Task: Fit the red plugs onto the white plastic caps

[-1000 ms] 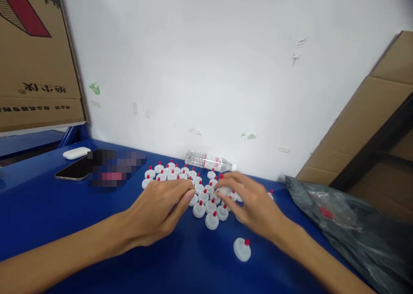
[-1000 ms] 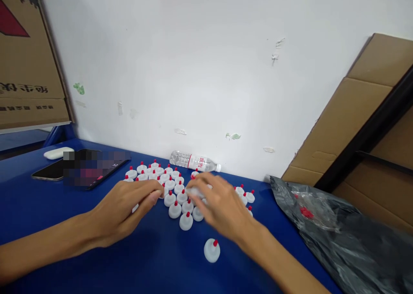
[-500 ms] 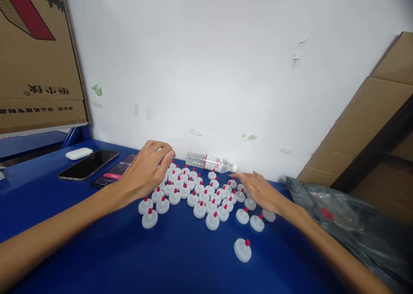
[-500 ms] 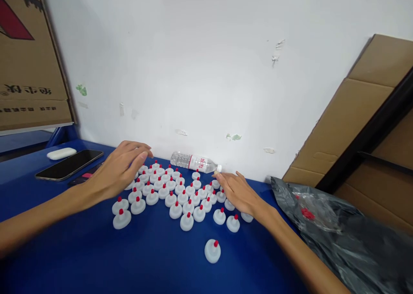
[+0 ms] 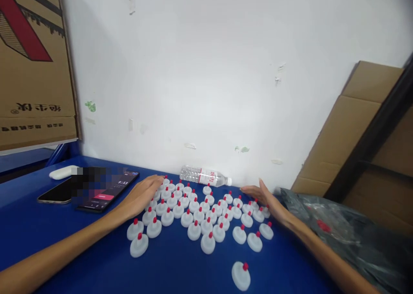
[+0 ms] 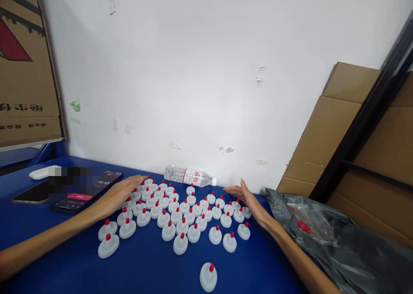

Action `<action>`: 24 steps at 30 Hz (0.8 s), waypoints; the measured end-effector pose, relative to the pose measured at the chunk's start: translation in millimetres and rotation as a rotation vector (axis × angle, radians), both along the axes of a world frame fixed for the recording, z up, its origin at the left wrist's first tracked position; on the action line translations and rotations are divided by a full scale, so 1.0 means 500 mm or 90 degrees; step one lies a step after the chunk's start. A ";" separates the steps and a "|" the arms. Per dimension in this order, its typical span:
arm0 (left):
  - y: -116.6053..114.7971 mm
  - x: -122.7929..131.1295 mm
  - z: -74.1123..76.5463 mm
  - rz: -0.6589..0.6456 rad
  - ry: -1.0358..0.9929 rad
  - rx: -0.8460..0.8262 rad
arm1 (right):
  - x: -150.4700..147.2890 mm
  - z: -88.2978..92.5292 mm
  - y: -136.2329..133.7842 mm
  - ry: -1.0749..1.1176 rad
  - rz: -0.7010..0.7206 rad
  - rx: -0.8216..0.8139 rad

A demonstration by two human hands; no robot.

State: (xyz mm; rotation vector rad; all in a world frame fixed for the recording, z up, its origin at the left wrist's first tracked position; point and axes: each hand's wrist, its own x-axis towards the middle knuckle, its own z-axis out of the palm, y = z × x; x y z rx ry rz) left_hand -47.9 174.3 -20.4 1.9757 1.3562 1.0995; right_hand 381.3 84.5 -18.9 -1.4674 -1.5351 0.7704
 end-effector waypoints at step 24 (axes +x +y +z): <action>-0.040 0.046 -0.022 -0.168 -0.137 -0.096 | -0.154 -0.050 -0.012 0.230 -0.041 0.065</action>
